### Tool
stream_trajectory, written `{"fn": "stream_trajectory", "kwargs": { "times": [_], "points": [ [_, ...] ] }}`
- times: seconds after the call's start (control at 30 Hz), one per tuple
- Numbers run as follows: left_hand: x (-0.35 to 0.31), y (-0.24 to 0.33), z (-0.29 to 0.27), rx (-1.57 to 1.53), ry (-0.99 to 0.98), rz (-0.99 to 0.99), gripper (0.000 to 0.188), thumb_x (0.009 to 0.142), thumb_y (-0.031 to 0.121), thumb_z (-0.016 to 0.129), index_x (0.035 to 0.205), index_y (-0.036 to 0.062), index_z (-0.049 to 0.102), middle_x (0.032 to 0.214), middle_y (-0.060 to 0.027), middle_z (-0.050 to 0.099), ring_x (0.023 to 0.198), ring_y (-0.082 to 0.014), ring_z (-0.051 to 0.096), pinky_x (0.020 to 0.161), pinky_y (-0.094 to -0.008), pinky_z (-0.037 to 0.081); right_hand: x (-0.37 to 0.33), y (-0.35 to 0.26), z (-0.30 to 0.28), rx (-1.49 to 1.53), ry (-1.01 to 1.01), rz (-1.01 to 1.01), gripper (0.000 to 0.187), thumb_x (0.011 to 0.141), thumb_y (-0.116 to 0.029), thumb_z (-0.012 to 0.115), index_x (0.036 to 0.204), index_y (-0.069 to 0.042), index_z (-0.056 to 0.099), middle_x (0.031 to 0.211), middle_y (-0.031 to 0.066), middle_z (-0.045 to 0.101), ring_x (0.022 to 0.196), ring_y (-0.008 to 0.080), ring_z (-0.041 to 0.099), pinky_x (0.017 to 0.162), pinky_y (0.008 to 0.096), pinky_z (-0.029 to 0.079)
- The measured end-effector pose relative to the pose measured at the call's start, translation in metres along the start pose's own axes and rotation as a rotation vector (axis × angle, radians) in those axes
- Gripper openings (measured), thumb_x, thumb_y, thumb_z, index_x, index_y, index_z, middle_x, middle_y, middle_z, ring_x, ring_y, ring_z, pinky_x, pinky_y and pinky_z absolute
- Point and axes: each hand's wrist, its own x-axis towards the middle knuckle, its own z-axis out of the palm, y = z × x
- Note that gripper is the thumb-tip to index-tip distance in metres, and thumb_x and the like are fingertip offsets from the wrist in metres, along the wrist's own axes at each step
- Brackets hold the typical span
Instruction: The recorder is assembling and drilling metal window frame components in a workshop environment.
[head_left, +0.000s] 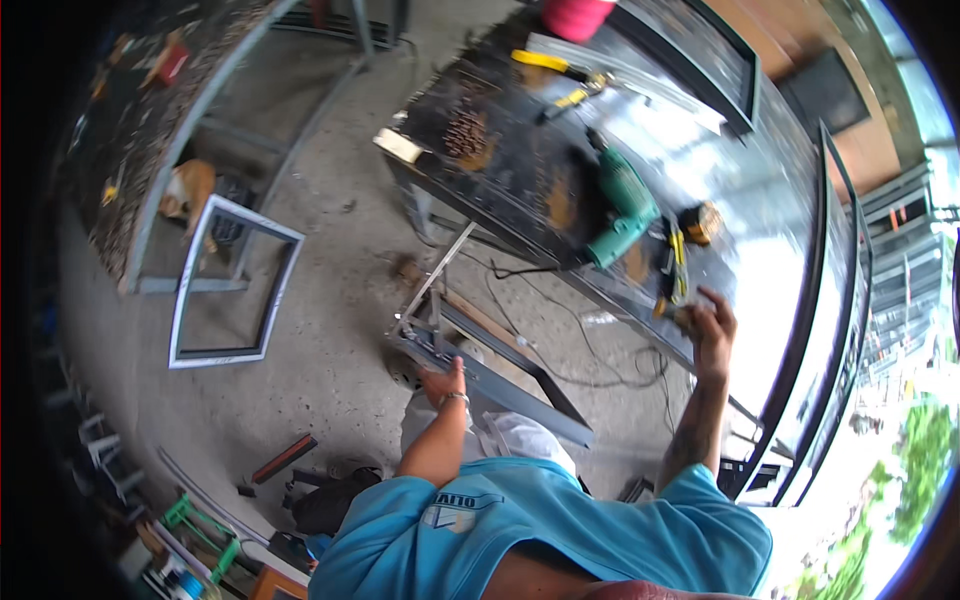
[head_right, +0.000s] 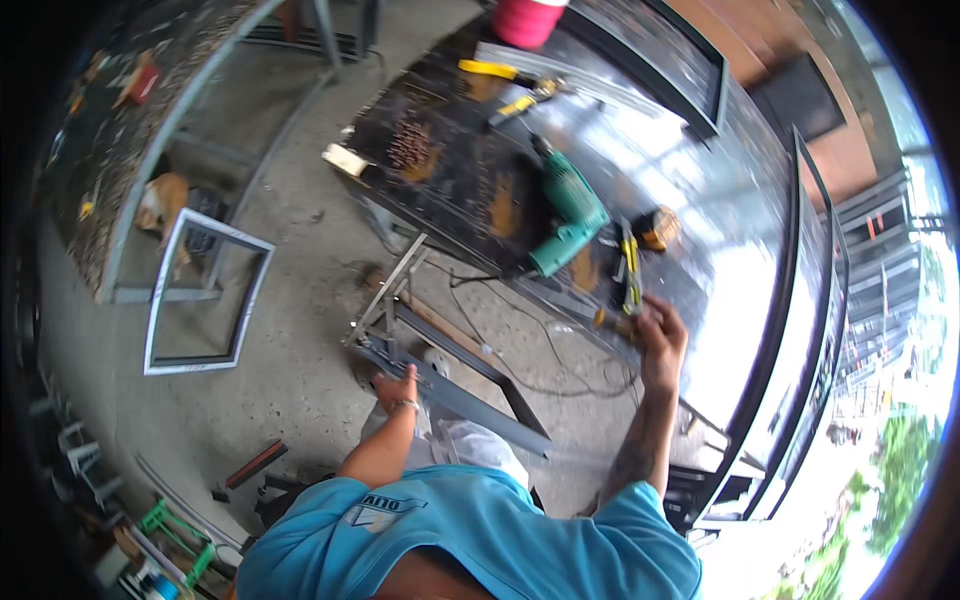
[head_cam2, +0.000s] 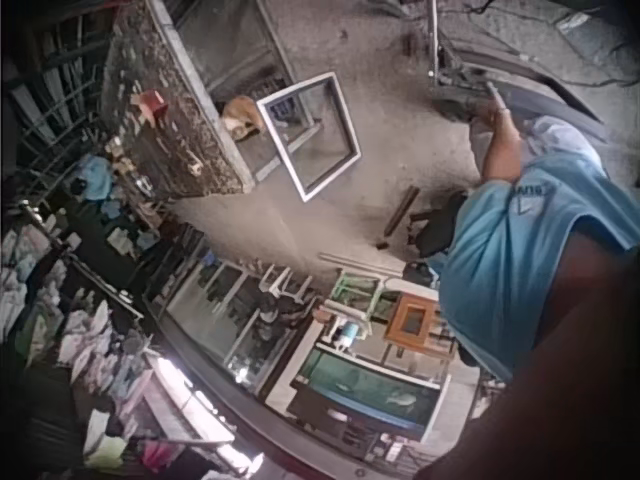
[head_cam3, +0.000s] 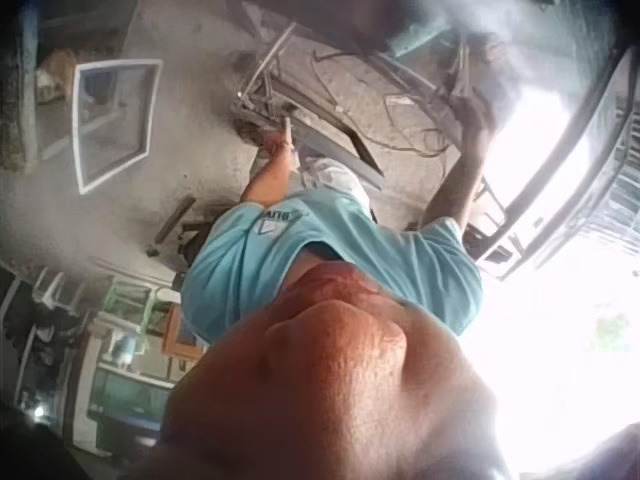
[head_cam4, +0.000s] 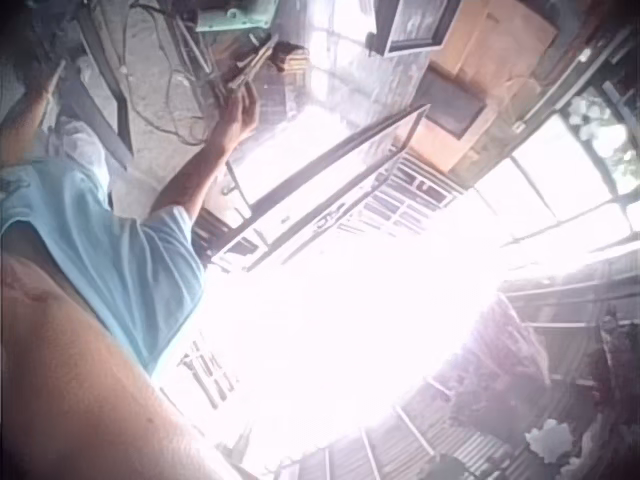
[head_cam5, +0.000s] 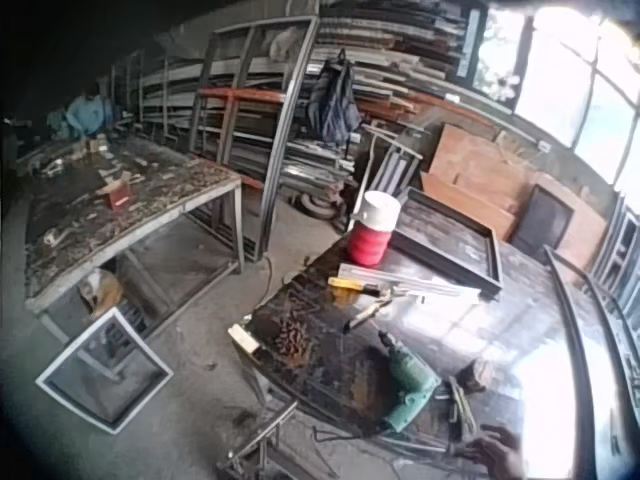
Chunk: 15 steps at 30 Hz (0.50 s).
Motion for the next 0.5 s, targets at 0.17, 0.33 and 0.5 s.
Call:
{"fn": "stream_trajectory", "kwargs": {
  "times": [0.17, 0.33, 0.5],
  "points": [
    [0.026, -0.014, 0.023, -0.005, -0.104, 0.156, 0.065, 0.074, 0.030, 0.075, 0.119, -0.0070, 0.044, 0.110, -0.0280, 0.058, 0.101, -0.0422, 0.059, 0.087, -0.0457, 0.049, 0.048, 0.048, -0.002, 0.188, 0.165, -0.191, 0.037, 0.098, -0.014, 0.052, 0.131, 0.001, 0.048, 0.088, 0.0007, 0.061, 0.066, 0.0051, 0.052, 0.058, 0.0197, 0.041],
    [0.035, -0.031, 0.033, 0.095, 0.025, 0.255, 0.059, 0.068, 0.036, 0.076, 0.100, -0.0062, 0.049, 0.091, -0.0258, 0.063, 0.086, -0.0421, 0.063, 0.074, -0.0475, 0.053, 0.098, 0.083, 0.027, -0.649, 0.414, -0.323, 0.032, 0.089, -0.023, 0.064, 0.114, -0.004, 0.064, 0.092, 0.0067, 0.064, 0.074, 0.0170, 0.059, 0.064, 0.0298, 0.046],
    [0.044, -0.039, 0.038, -0.004, 0.128, 0.288, 0.054, 0.066, 0.031, 0.075, 0.096, -0.0050, 0.048, 0.080, -0.0246, 0.063, 0.078, -0.0428, 0.064, 0.067, -0.0475, 0.053, 0.106, 0.065, 0.101, -1.117, 0.364, -0.426, 0.041, 0.084, -0.034, 0.065, 0.111, -0.004, 0.063, 0.092, 0.0158, 0.067, 0.087, 0.0336, 0.064, 0.080, 0.0418, 0.048]
  ]
}}
